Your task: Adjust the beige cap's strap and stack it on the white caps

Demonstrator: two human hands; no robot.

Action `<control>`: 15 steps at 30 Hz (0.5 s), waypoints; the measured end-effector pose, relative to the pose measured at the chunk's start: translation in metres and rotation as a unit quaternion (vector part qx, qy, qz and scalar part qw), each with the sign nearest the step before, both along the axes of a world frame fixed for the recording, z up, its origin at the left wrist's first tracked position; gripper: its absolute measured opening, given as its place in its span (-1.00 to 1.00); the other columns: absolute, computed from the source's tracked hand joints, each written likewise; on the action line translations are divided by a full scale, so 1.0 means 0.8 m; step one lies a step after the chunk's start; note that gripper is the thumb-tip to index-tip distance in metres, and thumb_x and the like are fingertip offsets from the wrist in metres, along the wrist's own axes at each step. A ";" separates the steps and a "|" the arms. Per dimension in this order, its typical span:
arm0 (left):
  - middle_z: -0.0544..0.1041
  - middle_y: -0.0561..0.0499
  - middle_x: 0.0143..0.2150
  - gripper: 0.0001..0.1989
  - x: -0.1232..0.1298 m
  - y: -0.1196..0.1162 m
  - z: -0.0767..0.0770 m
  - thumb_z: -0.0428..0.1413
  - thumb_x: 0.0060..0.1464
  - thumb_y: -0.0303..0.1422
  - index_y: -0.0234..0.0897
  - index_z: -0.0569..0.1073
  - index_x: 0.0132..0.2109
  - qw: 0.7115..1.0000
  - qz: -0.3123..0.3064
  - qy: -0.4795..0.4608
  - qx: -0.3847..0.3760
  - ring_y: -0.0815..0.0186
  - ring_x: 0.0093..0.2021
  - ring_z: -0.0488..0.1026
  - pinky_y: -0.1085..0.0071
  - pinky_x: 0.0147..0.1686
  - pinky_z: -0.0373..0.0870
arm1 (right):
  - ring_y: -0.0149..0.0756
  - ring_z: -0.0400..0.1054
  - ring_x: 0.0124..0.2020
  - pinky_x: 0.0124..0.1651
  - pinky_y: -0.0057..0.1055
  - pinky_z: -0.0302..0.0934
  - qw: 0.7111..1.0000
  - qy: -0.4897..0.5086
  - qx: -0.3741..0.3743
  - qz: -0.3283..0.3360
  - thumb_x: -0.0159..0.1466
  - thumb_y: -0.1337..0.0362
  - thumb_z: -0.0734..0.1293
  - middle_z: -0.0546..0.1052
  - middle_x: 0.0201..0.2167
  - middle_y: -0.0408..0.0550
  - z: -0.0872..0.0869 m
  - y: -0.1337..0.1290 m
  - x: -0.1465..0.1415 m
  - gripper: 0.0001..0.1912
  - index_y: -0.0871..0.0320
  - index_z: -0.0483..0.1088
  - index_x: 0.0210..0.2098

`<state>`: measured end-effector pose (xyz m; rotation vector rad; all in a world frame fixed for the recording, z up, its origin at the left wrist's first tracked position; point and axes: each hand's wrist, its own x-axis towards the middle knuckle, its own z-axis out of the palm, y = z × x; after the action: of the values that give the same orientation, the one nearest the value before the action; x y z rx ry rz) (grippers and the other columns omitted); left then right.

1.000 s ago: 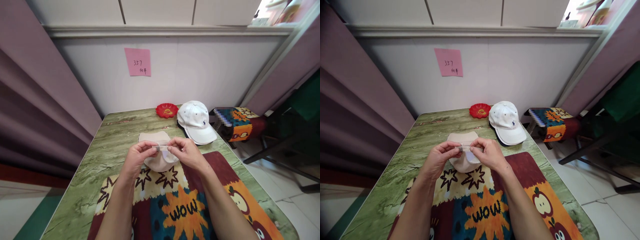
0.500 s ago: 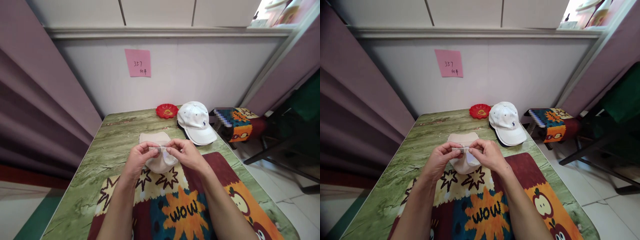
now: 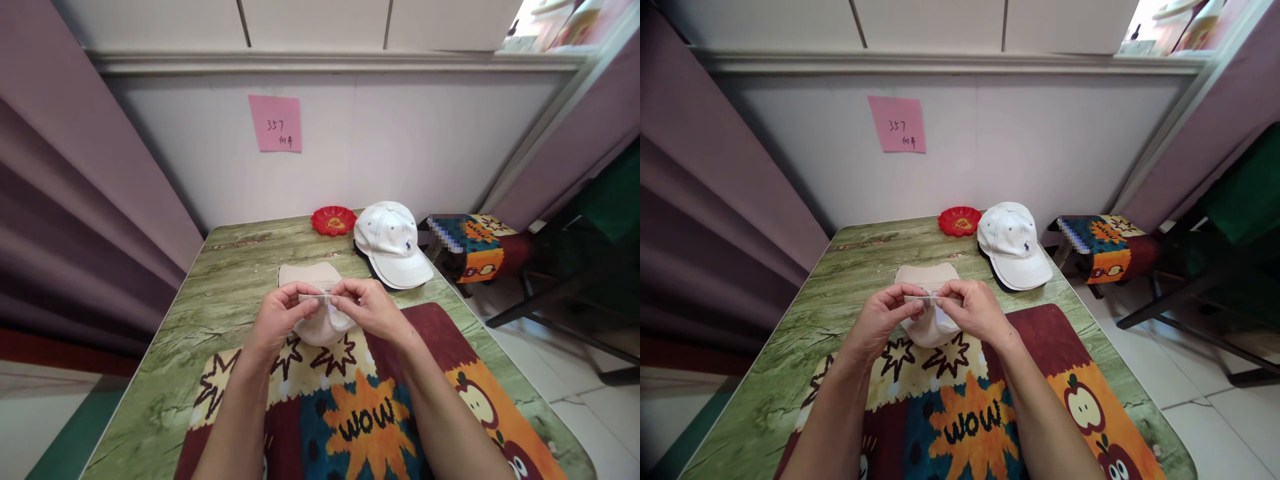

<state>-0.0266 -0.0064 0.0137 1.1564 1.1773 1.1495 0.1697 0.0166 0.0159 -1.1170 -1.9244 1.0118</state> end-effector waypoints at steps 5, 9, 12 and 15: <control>0.52 -0.14 -0.10 -0.89 0.000 0.000 0.000 0.31 -0.06 -0.34 -0.28 0.60 -0.35 0.983 0.022 0.132 0.126 0.18 -0.09 0.46 0.44 -0.24 0.37 | -0.39 0.30 -0.47 -0.38 -0.47 0.10 1.000 0.000 0.005 0.000 0.27 0.20 0.34 0.55 -0.48 -0.16 -0.003 0.000 -0.004 -0.82 0.15 0.55 -0.35; 0.48 -0.17 0.05 -0.84 -0.011 -0.001 0.003 0.29 -0.01 -0.30 -0.30 0.51 -0.39 0.990 -0.031 0.103 0.088 0.16 -0.04 0.45 0.44 -0.22 0.36 | -0.38 0.31 -0.44 -0.37 -0.48 0.12 0.999 0.024 -0.018 0.026 0.31 0.14 0.31 0.57 -0.41 -0.12 -0.003 0.002 0.002 -0.76 0.15 0.55 -0.25; 0.51 -0.10 -0.08 -0.77 -0.028 -0.002 0.005 0.30 0.00 -0.25 -0.31 0.46 -0.39 0.996 -0.035 0.059 0.049 0.31 -0.26 0.43 0.49 -0.35 0.32 | -0.35 0.33 -0.37 -0.33 -0.47 0.14 0.996 0.034 -0.034 0.074 0.36 0.07 0.25 0.56 -0.34 -0.09 -0.006 0.010 0.016 -0.68 0.16 0.53 -0.18; 0.49 -0.02 -0.13 -0.74 -0.045 -0.002 0.005 0.31 -0.02 -0.22 -0.32 0.47 -0.38 0.999 -0.010 0.038 0.027 0.49 -0.47 0.31 0.52 -0.48 0.24 | -0.32 0.34 -0.32 -0.27 -0.46 0.16 0.991 0.026 -0.040 0.127 0.35 0.04 0.27 0.52 -0.35 -0.11 -0.014 0.019 0.028 -0.67 0.16 0.52 -0.26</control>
<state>-0.0627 -0.0081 0.0178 1.2609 1.1956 1.1362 0.1919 0.0322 0.0047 -0.8943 -2.0339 1.2526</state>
